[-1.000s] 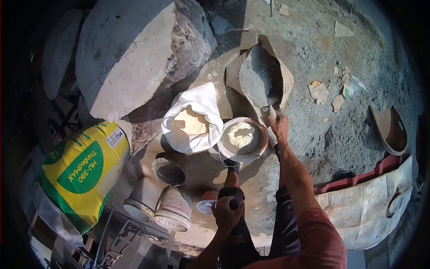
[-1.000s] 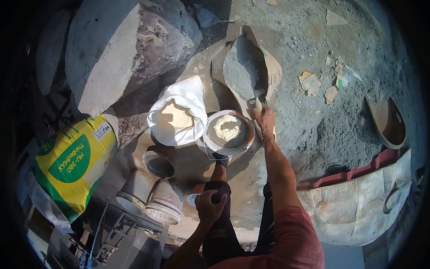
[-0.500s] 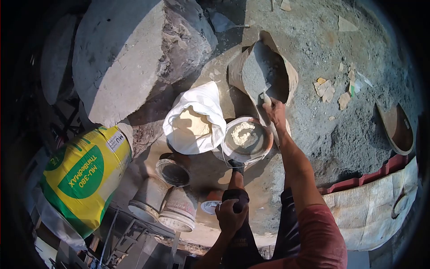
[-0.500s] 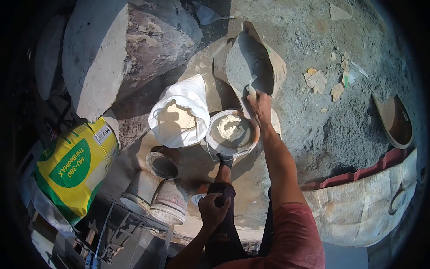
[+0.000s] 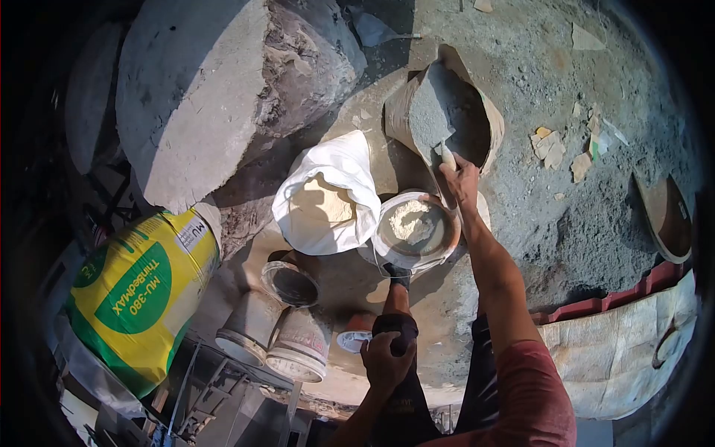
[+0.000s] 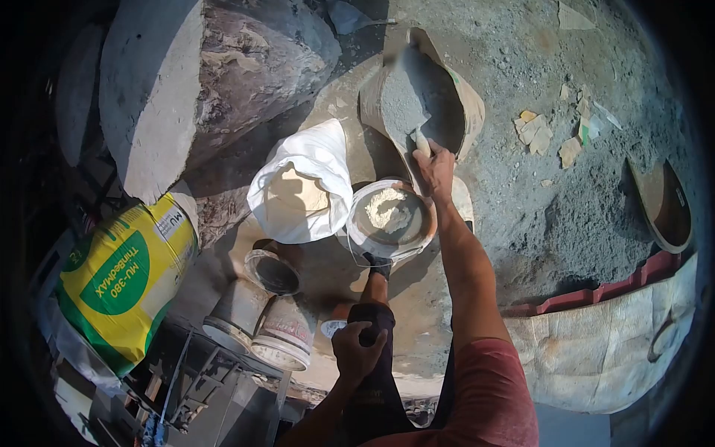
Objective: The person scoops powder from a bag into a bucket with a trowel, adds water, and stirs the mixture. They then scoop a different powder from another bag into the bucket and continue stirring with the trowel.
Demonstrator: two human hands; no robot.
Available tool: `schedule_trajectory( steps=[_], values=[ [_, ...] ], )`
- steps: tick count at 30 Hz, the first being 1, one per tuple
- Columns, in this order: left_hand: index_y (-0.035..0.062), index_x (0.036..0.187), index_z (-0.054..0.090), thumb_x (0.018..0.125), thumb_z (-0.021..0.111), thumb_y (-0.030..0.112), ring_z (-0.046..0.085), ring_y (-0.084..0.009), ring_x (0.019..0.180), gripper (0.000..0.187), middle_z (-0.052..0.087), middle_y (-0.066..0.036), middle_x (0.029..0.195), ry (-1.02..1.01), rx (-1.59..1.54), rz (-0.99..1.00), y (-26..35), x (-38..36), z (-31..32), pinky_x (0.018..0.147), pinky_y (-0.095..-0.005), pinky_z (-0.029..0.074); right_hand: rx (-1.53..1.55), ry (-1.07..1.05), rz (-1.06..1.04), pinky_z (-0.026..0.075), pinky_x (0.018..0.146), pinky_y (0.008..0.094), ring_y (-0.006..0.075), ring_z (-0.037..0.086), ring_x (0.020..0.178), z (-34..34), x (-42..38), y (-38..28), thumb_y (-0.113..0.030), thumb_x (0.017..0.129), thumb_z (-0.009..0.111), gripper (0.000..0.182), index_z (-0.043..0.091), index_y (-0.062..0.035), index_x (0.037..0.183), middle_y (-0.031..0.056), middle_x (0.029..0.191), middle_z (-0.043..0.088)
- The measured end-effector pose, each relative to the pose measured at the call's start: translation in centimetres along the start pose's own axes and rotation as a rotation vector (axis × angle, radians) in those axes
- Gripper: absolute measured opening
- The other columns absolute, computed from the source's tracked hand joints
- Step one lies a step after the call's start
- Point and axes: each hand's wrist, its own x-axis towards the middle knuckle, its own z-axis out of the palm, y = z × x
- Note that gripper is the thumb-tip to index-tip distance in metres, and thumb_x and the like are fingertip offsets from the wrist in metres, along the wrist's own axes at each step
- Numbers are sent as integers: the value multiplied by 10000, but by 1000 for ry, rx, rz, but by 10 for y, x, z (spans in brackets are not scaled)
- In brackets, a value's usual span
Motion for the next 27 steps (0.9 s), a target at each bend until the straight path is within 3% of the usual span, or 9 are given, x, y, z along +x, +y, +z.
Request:
schedule_trajectory(
  steps=[4,6,7,9,16,19,22,25,27],
  values=[
    [35,868,675,681,782,343,638,-315,824,376,671,-137,841,67,-6,73,2,4,-2,777,-407,470,145,-88,15,488,703,309,206,644,734,8,39,-16,-190,733,695,459,622,91,1089,195,837,690],
    [35,867,674,682,782,345,637,-316,819,377,670,-134,838,113,26,123,1,3,0,778,-406,470,323,-166,177,375,490,265,68,477,537,0,32,-21,-162,764,703,365,666,56,1054,19,654,603],
    [35,867,674,682,782,345,637,-316,819,377,670,-134,838,118,22,129,2,5,1,778,-406,470,324,-162,169,375,490,265,68,477,537,-2,35,-20,-162,764,703,365,666,56,1054,19,654,603],
    [76,956,651,715,757,377,608,-259,976,400,655,-92,962,-16,19,-5,1,1,-1,961,-448,342,419,-243,211,235,405,223,19,352,439,-3,33,-11,-113,789,680,286,678,23,1040,-65,576,478],
    [73,962,649,715,754,382,609,-261,980,409,659,-93,971,-11,-5,-19,2,2,-1,972,-451,335,491,-297,187,261,402,214,28,376,432,-17,25,5,-134,799,678,306,671,11,1068,-60,586,500],
    [35,870,672,687,779,343,636,-318,816,374,672,-137,846,119,1,95,4,2,-1,776,-409,469,490,-277,185,286,410,209,29,398,450,-31,17,11,-153,792,682,324,673,6,1074,-54,602,525],
    [43,889,670,691,773,352,635,-319,836,382,676,-133,858,127,29,95,3,1,1,797,-415,457,327,-170,-45,334,441,208,32,451,514,-47,12,11,-174,780,689,352,673,8,1081,-25,687,586],
    [69,976,651,717,743,385,602,-269,1010,419,660,-104,995,-20,-46,-61,3,-4,2,1008,-467,311,277,-268,95,333,439,210,33,449,512,-77,1,2,-176,775,685,352,675,8,1075,-28,683,581],
    [66,977,652,718,740,384,596,-266,1021,420,657,-103,1001,-4,-62,-64,2,-6,6,1013,-466,304,260,-251,56,321,427,211,35,436,492,-89,-5,11,-168,767,678,348,678,8,1067,-37,645,561]
  ],
)
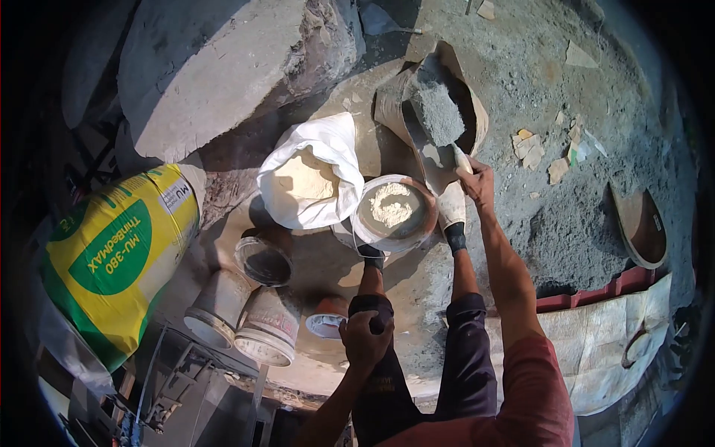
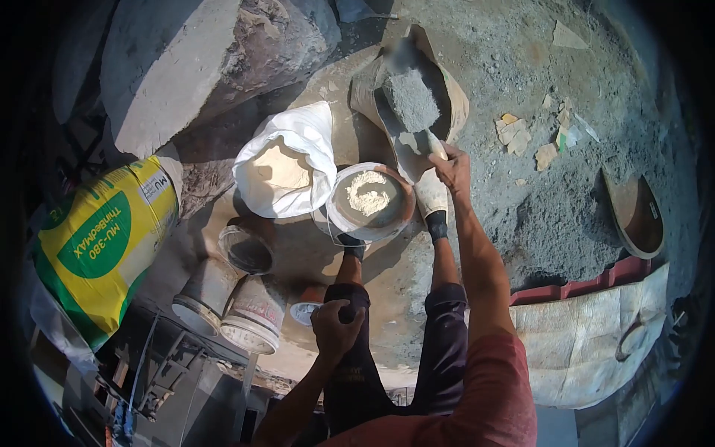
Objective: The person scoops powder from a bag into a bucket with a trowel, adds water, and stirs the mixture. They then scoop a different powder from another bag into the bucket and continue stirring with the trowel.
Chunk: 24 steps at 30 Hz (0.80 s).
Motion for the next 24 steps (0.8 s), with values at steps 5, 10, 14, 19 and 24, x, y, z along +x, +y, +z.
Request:
schedule_trajectory(
  steps=[5,10,14,19,24],
  values=[
    [55,985,657,727,726,393,561,-245,1078,431,640,-99,1034,29,-22,-6,-5,-8,9,1043,-463,266,-169,-135,0,400,565,235,57,494,629,-32,-41,-12,-167,736,688,390,670,16,1080,-2,746,614],
    [53,984,657,734,720,401,550,-247,1096,433,635,-104,1049,58,-60,-17,-10,-15,16,1050,-483,255,-276,-258,87,481,748,258,87,571,810,-40,-102,-36,-163,707,697,444,654,36,1102,52,885,685],
    [57,986,659,745,708,414,539,-254,1101,433,632,-103,1053,79,-76,-17,-14,-21,22,1045,-498,250,-331,-361,56,485,777,268,94,580,836,-28,-145,-57,-157,712,713,442,650,49,1098,69,922,691],
    [58,982,663,742,701,427,538,-262,1086,442,635,-108,1040,120,-85,19,-22,-25,24,1025,-500,260,-252,-421,116,488,809,291,131,608,859,-14,-178,3,-170,696,776,436,659,62,1045,96,946,691],
    [49,965,667,734,695,437,542,-266,1078,453,646,-120,1020,162,-126,3,-37,-28,28,1016,-493,266,-280,-306,84,470,668,266,106,568,724,19,-200,1,-170,732,742,360,658,78,979,35,798,653]
  ],
)
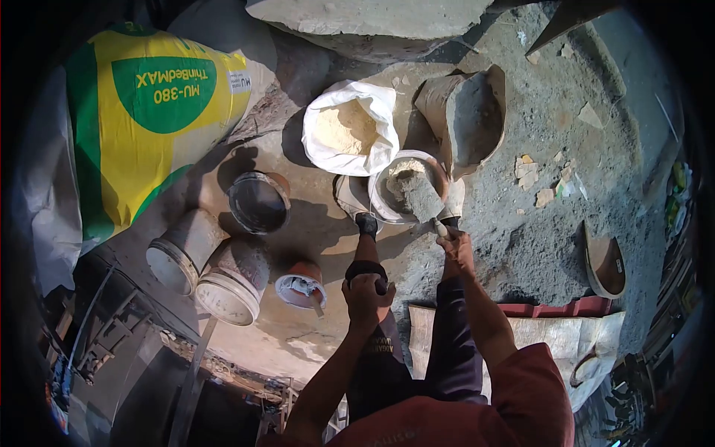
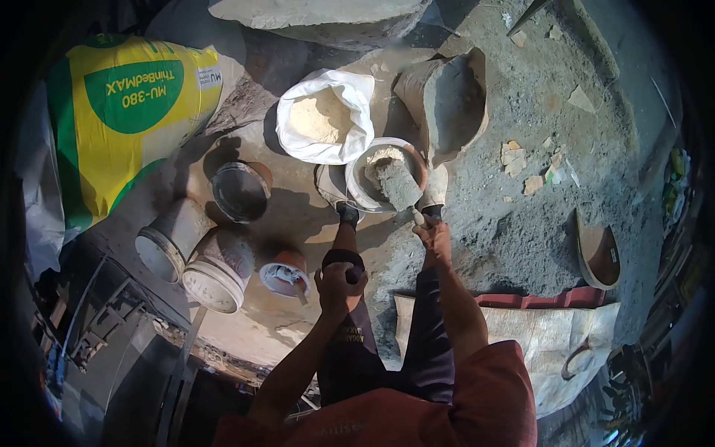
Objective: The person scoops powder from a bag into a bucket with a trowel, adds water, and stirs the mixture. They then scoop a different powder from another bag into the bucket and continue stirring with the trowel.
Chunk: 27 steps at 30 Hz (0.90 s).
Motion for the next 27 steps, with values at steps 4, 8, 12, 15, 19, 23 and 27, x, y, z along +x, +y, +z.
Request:
schedule_trajectory(
  steps=[4,8,12,15,19,23,27],
  values=[
    [40,963,668,735,690,435,549,-275,1067,456,650,-127,1024,-3,-28,-22,-4,-2,-1,1016,-487,267,-80,-8,-39,478,635,295,121,573,685,15,1,-11,-208,745,717,394,662,66,1023,60,756,665],
    [41,962,667,742,680,445,546,-275,1074,459,649,-126,1024,57,-43,4,-11,-9,6,1032,-486,255,-89,18,58,474,606,299,113,567,665,23,4,-20,-209,745,712,371,671,54,1003,55,732,661],
    [46,1010,652,761,659,456,539,-270,1088,479,644,-115,1039,72,38,38,-17,-17,18,1045,-489,240,-369,52,104,489,623,333,163,611,692,30,19,-11,-193,742,712,333,670,35,981,113,778,677],
    [54,1063,628,787,624,483,533,-263,1105,510,638,-93,1067,-58,24,-37,-18,-18,21,1072,-491,211,-539,72,84,497,628,336,183,624,689,35,22,-18,-201,766,687,282,671,17,944,129,784,676],
    [56,1049,636,777,625,498,539,-279,1095,518,638,-112,1071,-82,-13,-87,-12,-16,18,1074,-484,221,-596,28,-176,502,617,351,208,618,681,27,23,-15,-206,838,595,218,654,-4,896,129,808,665],
    [51,1004,660,742,662,478,560,-307,1051,501,649,-149,1028,-75,-84,-94,-10,-16,11,1040,-470,281,-640,-17,2,501,634,393,265,631,719,26,21,-23,-168,875,523,192,633,-18,925,181,851,655],
    [50,1000,661,737,665,477,564,-314,1042,501,653,-152,1014,-81,-111,-97,-9,-15,9,1037,-460,289,-746,76,-119,503,651,416,348,630,767,42,1,-61,-170,789,600,225,637,-36,966,214,824,635]
  ],
)
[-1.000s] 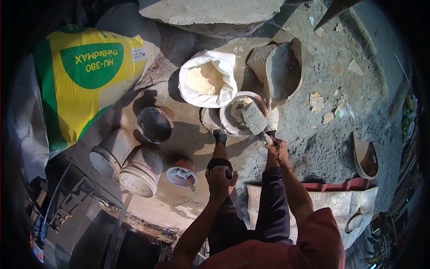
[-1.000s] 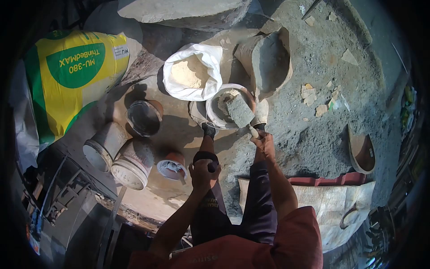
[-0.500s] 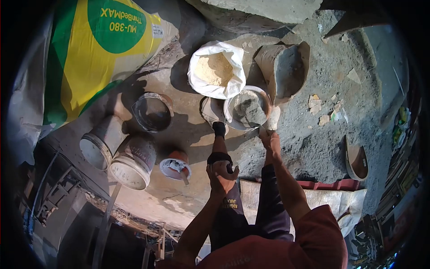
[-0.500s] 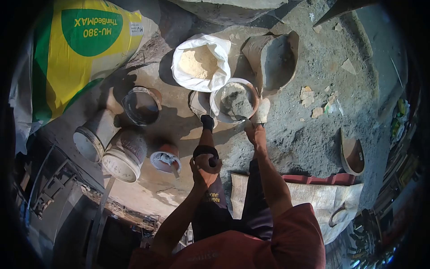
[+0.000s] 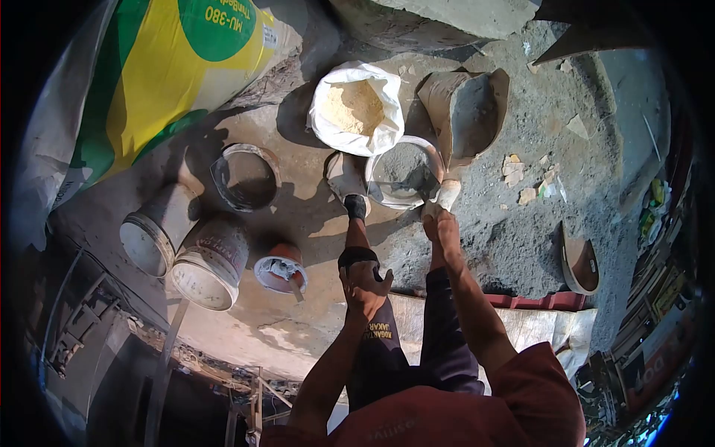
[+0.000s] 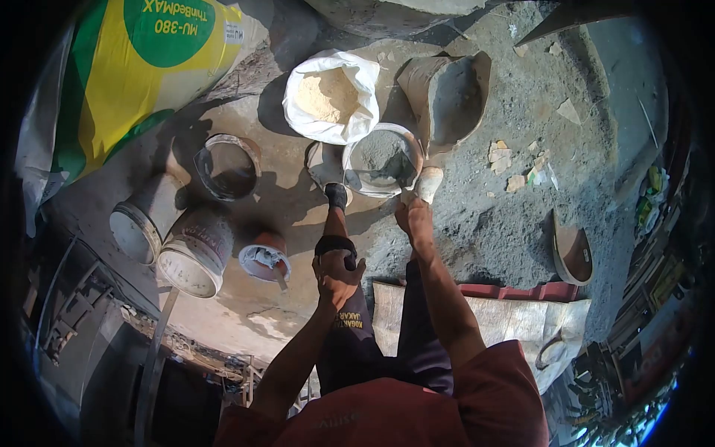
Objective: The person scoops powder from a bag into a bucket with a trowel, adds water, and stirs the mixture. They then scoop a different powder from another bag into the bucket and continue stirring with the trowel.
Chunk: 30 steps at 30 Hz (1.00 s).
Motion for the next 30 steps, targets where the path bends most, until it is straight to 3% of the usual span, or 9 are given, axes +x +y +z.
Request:
schedule_trajectory(
  steps=[3,5,8,11,14,17,24,27,30],
  values=[
    [51,1000,664,739,660,485,563,-314,1045,507,657,-150,1007,-45,2,-25,3,-1,-6,1037,-464,286,-38,57,-5,501,669,451,407,623,797,-11,-2,-33,-140,761,589,214,631,-38,944,230,789,624],
    [62,1045,633,788,605,508,568,-271,1053,515,647,-95,1040,-9,54,19,-3,-4,1,1104,-489,196,-23,118,-72,497,675,476,440,622,804,-11,2,-48,-117,768,556,167,624,-35,897,248,766,618],
    [68,1030,637,782,613,501,571,-266,1032,500,648,-89,1015,42,73,40,-10,-5,11,1089,-490,219,-98,99,-32,495,690,496,461,593,817,8,5,-47,-80,739,556,390,590,-104,1126,284,951,555],
    [71,1007,642,774,625,487,574,-263,1012,477,648,-85,993,114,91,57,-9,-6,12,1070,-487,249,-136,-12,39,500,688,504,444,596,807,27,3,-36,-69,753,545,470,548,-145,1217,289,1069,509],
    [66,1054,643,763,639,521,545,-294,1106,540,640,-130,1091,22,91,12,-6,-5,6,1074,-463,251,-173,21,-15,509,678,500,424,603,819,28,-9,-31,-61,768,531,456,559,-155,1214,276,1058,497],
    [68,1029,651,755,653,506,557,-296,1078,517,648,-126,1061,-78,43,-27,4,0,-8,1059,-464,270,-232,18,2,513,667,493,414,607,831,23,-18,-24,-58,777,522,455,564,-166,1218,263,1063,488],
    [63,1003,660,745,671,485,570,-292,1050,494,658,-132,1020,30,58,0,-1,-4,10,1040,-470,290,-247,10,-72,510,654,491,414,606,805,-5,-32,-10,-44,786,500,447,589,-182,1202,229,1047,501],
    [59,1004,661,741,676,479,571,-294,1050,495,660,-134,1008,54,89,3,1,-5,12,1037,-475,290,-205,-43,9,494,637,479,406,597,768,-30,-42,-14,-39,782,519,447,617,-201,1187,209,987,521],
    [64,1009,661,731,690,473,571,-293,1053,495,658,-132,1007,63,55,-8,-2,-6,23,1033,-472,289,-14,312,-36,466,664,441,379,563,734,-44,-44,4,-59,752,613,499,608,-196,1232,187,870,536]
  ],
)
